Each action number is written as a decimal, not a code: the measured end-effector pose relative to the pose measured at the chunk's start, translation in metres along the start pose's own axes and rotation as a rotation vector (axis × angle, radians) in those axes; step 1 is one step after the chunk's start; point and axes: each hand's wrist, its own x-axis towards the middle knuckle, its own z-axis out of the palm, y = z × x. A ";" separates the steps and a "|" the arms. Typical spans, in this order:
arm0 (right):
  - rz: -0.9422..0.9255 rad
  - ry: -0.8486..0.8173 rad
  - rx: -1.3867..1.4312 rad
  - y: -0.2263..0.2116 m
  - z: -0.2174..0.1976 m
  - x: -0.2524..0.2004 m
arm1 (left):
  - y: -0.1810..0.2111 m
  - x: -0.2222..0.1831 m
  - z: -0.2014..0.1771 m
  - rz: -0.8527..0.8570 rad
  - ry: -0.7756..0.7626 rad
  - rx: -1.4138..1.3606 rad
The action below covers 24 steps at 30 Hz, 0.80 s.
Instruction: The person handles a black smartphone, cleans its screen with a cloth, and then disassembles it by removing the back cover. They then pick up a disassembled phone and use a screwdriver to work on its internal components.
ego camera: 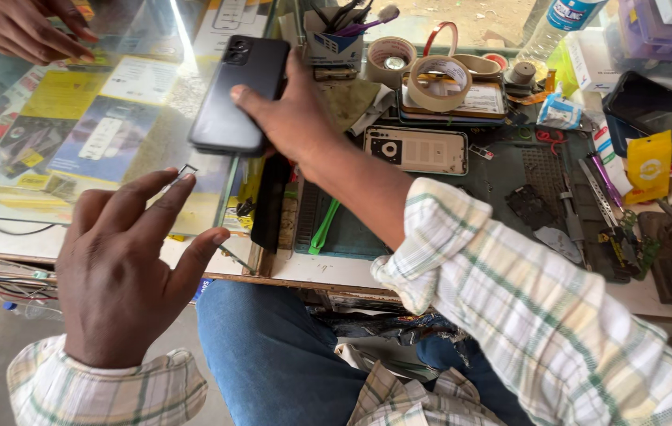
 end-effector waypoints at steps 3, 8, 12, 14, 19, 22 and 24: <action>-0.082 0.016 -0.151 0.003 0.005 -0.005 | 0.001 0.000 -0.001 -0.012 -0.007 0.008; -0.108 -0.014 -0.243 0.010 0.012 -0.005 | -0.004 -0.002 -0.003 -0.013 0.002 0.034; -0.244 -0.072 -0.194 0.011 0.005 0.001 | -0.008 -0.006 -0.006 -0.029 0.000 0.056; -0.211 -0.114 -0.287 -0.002 -0.001 -0.004 | -0.010 -0.008 -0.006 -0.050 -0.024 0.062; -0.232 -0.224 -0.896 -0.054 -0.065 -0.052 | -0.012 -0.017 -0.003 -0.009 0.107 0.044; -1.221 -0.192 -1.092 -0.076 -0.115 -0.073 | -0.001 -0.030 0.008 -0.035 0.221 -0.003; -1.179 -0.252 -1.171 -0.081 -0.155 -0.095 | 0.011 -0.037 0.019 -0.010 0.247 -0.183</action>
